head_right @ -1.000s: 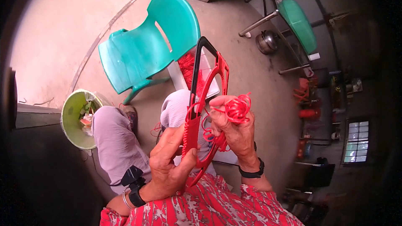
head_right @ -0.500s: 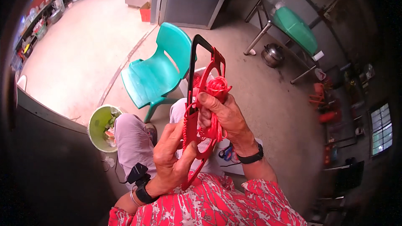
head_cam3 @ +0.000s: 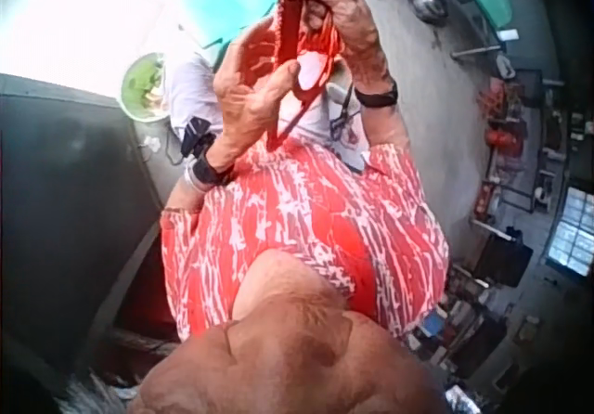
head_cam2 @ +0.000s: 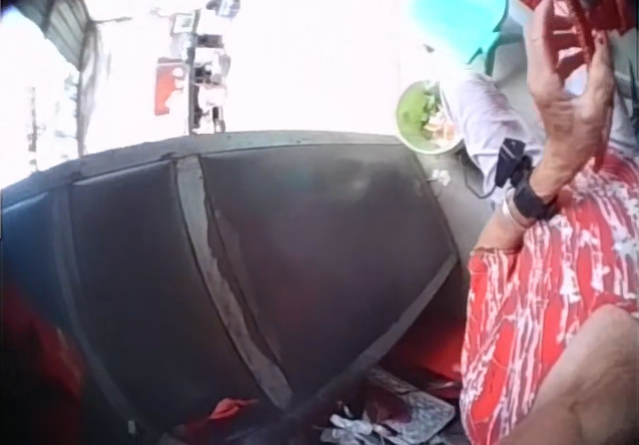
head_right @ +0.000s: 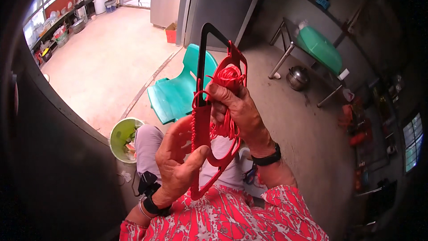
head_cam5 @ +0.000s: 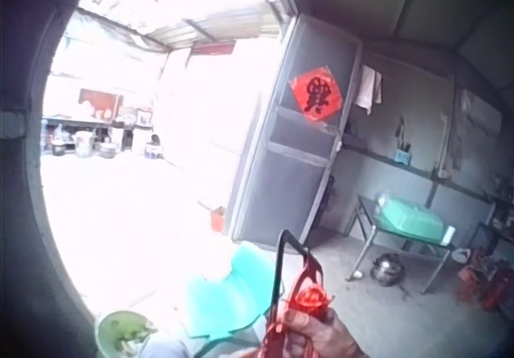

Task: Wrapping a red plastic strap around a furniture frame to create a woven surface.

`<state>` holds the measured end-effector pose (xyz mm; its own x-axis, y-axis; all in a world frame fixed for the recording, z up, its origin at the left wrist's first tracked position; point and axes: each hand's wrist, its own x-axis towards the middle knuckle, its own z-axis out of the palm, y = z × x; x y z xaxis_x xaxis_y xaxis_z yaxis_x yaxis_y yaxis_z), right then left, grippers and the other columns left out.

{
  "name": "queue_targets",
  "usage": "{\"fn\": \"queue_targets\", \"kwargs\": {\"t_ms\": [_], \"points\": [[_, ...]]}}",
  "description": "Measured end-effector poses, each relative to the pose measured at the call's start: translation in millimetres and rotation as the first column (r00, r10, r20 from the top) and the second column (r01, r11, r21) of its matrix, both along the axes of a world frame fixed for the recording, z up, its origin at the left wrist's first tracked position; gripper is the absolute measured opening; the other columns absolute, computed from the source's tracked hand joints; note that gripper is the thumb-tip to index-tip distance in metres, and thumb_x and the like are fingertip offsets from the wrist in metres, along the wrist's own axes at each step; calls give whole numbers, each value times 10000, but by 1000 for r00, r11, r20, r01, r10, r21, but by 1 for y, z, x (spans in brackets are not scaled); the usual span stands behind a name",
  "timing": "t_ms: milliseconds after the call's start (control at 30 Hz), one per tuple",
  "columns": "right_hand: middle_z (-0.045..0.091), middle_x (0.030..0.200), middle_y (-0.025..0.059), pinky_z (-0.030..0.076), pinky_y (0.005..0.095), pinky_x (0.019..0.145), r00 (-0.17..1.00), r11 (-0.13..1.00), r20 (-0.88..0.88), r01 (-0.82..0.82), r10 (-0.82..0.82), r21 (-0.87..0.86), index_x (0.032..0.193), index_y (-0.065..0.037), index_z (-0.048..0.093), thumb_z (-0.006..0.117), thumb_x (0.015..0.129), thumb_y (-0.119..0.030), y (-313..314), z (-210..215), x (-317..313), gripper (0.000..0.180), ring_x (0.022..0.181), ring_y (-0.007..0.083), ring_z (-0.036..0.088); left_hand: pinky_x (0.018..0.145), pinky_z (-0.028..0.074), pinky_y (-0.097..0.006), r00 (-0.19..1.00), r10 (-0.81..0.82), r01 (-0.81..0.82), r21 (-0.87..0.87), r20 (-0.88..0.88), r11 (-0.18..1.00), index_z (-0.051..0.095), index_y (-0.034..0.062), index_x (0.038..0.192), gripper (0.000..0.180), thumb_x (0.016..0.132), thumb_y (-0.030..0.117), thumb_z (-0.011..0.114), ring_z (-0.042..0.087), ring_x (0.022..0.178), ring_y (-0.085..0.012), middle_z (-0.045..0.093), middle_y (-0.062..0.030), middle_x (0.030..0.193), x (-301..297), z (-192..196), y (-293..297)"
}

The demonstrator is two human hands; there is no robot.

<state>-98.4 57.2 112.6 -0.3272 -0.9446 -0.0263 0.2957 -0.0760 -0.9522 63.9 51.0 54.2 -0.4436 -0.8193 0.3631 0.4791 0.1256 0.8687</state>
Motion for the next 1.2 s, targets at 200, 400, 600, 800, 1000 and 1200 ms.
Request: {"fn": "queue_targets", "kwargs": {"t_ms": [200, 400, 600, 800, 1000, 1200], "points": [[458, 564, -23, 392, 258, 458, 999, 997, -12, -50, 49, -61, 837, -72, 585, 650, 905, -188, -2, 9, 9, 149, 460, 88, 450, 727, 535, -261, 990, 140, -136, -231, 3, 963, 540, -42, 1244, 428, 840, 16, 668, 634, 845, -146, 622, -143, 1021, 13, 10, -6], [474, 576, -19, 384, 248, 458, 990, 984, -2, -143, 144, -110, 844, -70, 586, 649, 905, -179, -7, 21, 24, 140, 471, 83, 453, 587, 474, -237, 983, 182, -167, -243, 39, 955, 586, -54, 1192, 292, 915, 36, 583, 597, 738, -113, 658, -124, 926, 30, 26, -9], [492, 567, -12, 391, 248, 446, 985, 980, -54, -168, 163, -107, 841, -61, 604, 640, 910, -174, -17, 30, 46, 137, 458, 86, 472, 739, 492, -246, 978, 207, -210, -139, -32, 968, 598, -76, 1169, 277, 955, 89, 536, 595, 822, -108, 665, -81, 939, 45, 28, -8], [501, 543, 0, 409, 261, 432, 974, 974, 20, -224, 225, -41, 838, -48, 614, 643, 904, -177, -35, 25, 58, 149, 436, 100, 493, 784, 495, -264, 971, 238, -237, -84, -7, 968, 590, -72, 1180, 304, 952, 123, 542, 622, 888, -139, 663, -114, 984, 60, 26, -11], [482, 535, -14, 393, 253, 424, 945, 951, 105, -309, 310, -25, 805, -64, 585, 626, 919, -203, -46, 4, 54, 185, 428, 95, 467, 717, 506, -243, 980, 197, -198, 240, 25, 951, 576, -37, 1190, 353, 956, 227, 561, 638, 843, -123, 661, -79, 971, 61, 22, -19], [466, 582, -41, 395, 215, 445, 930, 941, 187, -332, 316, 61, 875, -82, 576, 615, 929, -248, -53, -28, 38, 179, 478, 56, 473, 539, 478, -253, 954, -211, 296, 551, -214, 780, 572, 7, 1061, 322, 981, 298, 461, 605, 631, -149, 646, -92, 867, 39, 0, -50]]}}
